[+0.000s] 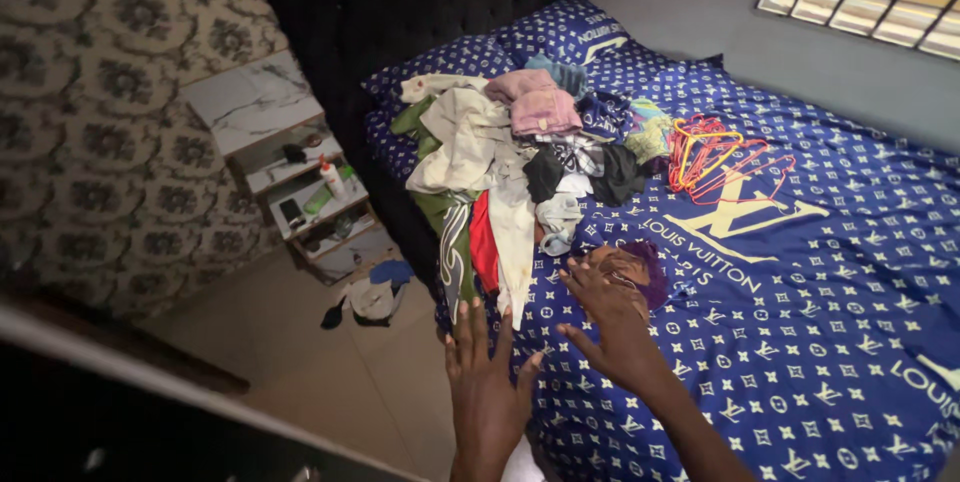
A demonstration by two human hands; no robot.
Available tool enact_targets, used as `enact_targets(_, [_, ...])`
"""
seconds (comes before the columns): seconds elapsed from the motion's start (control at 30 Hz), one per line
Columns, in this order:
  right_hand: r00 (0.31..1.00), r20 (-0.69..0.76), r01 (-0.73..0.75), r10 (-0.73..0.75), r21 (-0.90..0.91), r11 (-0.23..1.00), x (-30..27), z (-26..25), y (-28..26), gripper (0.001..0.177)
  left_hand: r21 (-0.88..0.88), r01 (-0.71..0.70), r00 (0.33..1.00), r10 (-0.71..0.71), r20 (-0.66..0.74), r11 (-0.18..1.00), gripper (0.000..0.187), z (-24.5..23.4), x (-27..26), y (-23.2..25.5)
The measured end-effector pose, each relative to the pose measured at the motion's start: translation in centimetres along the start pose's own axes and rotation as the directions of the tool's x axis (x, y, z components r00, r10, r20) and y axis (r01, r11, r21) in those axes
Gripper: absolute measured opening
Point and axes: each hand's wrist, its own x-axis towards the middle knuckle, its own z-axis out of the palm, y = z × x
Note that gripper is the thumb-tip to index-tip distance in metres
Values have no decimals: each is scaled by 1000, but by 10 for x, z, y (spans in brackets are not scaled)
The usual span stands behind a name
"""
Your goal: The person folds a pink towel on a bed by laying it flat and bringing the sides together to form a rectangle.
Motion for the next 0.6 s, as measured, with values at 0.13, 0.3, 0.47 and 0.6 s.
enact_targets(0.13, [1000,-19,-9,10,24,1000,16,17,3,71,-22,-28,999,28,36,999,66,8,24,-19])
enact_targets(0.3, [997,-33,-68,68,0,998,39,34,14,72,-21,-30,996,32,88,999,67,18,52,-34])
enact_targets(0.47, [996,-30,-85,85,-7,996,69,50,43,71,-63,-27,997,31,68,998,70,40,90,-53])
enact_targets(0.6, [988,-60,-145,145,7,989,99,50,66,71,-85,23,993,-13,118,996,76,53,131,-61])
